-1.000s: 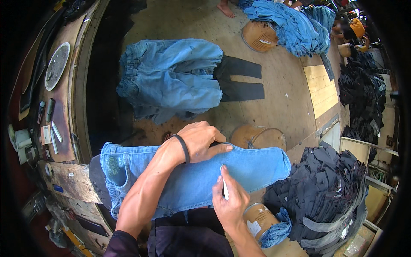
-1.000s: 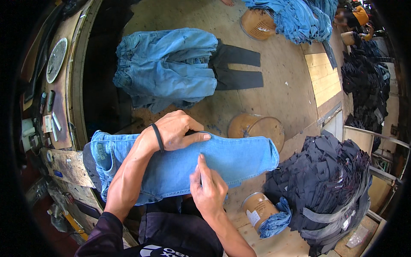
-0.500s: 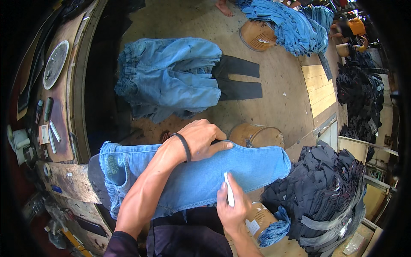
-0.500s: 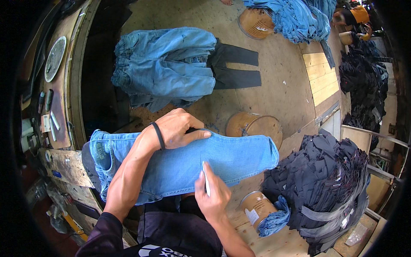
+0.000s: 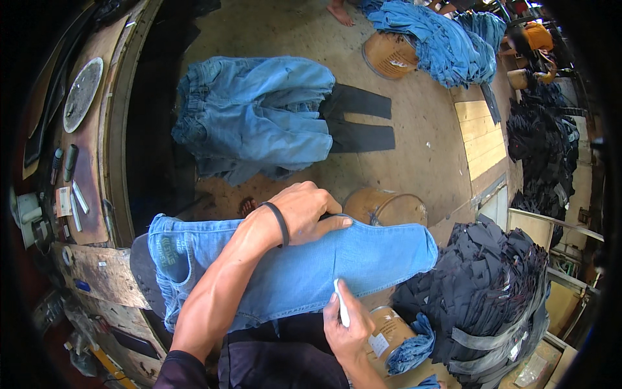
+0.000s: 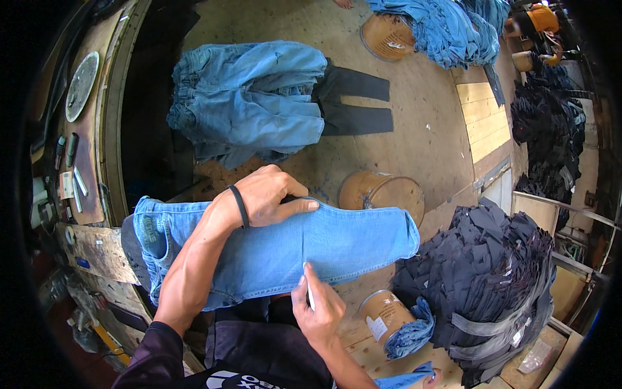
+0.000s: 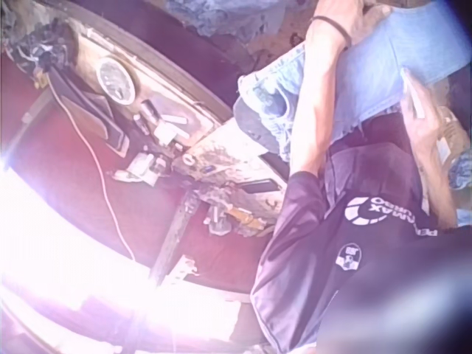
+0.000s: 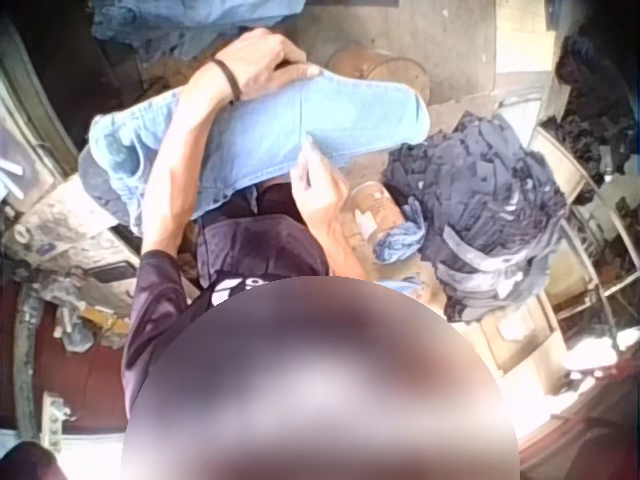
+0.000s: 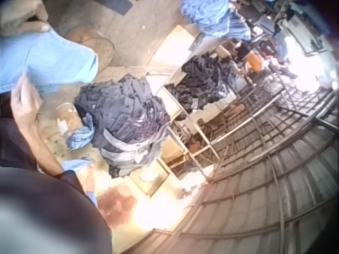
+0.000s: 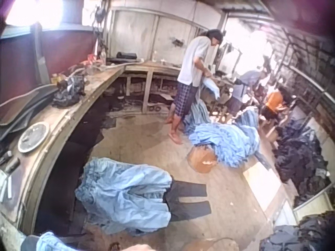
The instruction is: The person uses a white marker to draw lines on a pair of light blue jeans laid on a workbench. They repeatedly rub the marked areas with the marker to create distressed patterns, then fold and stack the jeans with others.
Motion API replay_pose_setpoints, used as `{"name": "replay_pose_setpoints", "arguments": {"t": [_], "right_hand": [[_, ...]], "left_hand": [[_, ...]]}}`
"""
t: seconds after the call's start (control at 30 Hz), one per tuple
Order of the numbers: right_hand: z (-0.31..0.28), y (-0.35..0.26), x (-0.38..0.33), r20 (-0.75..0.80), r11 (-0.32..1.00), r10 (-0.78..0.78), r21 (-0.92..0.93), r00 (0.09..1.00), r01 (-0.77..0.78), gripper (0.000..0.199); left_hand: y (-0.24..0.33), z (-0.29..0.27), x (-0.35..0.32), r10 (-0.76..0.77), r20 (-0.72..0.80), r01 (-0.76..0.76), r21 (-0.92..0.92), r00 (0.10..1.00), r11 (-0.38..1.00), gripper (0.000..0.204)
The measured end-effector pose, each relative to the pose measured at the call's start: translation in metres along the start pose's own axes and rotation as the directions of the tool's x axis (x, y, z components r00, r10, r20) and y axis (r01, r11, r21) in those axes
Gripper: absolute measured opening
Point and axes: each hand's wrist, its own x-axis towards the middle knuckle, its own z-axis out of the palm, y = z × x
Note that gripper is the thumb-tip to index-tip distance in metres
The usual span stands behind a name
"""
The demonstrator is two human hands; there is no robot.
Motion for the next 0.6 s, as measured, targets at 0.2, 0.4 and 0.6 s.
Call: {"name": "replay_pose_setpoints", "arguments": {"t": [0.2, 0.4, 0.6], "right_hand": [[0.008, 0.013, 0.012, 0.09, 0.998, 0.033, -0.052, 0.995, -0.028, 0.041], [0.001, 0.003, 0.007, 0.07, 0.998, 0.062, -0.032, 0.996, -0.059, 0.039], [0.007, 0.009, 0.009, 0.065, 0.996, 0.046, -0.076, 0.997, -0.041, 0.036]], "left_hand": [[0.002, -0.001, -0.001, -0.002, 0.012, 0.002, 0.006, 1.0, 1.0, 0.037], [0.001, 0.0, 0.0, -0.029, 0.021, 0.029, -0.013, 0.999, 0.999, 0.037], [0.001, -0.001, 0.0, -0.009, 0.007, 0.009, 0.001, 1.0, 1.0, 0.035]]}}
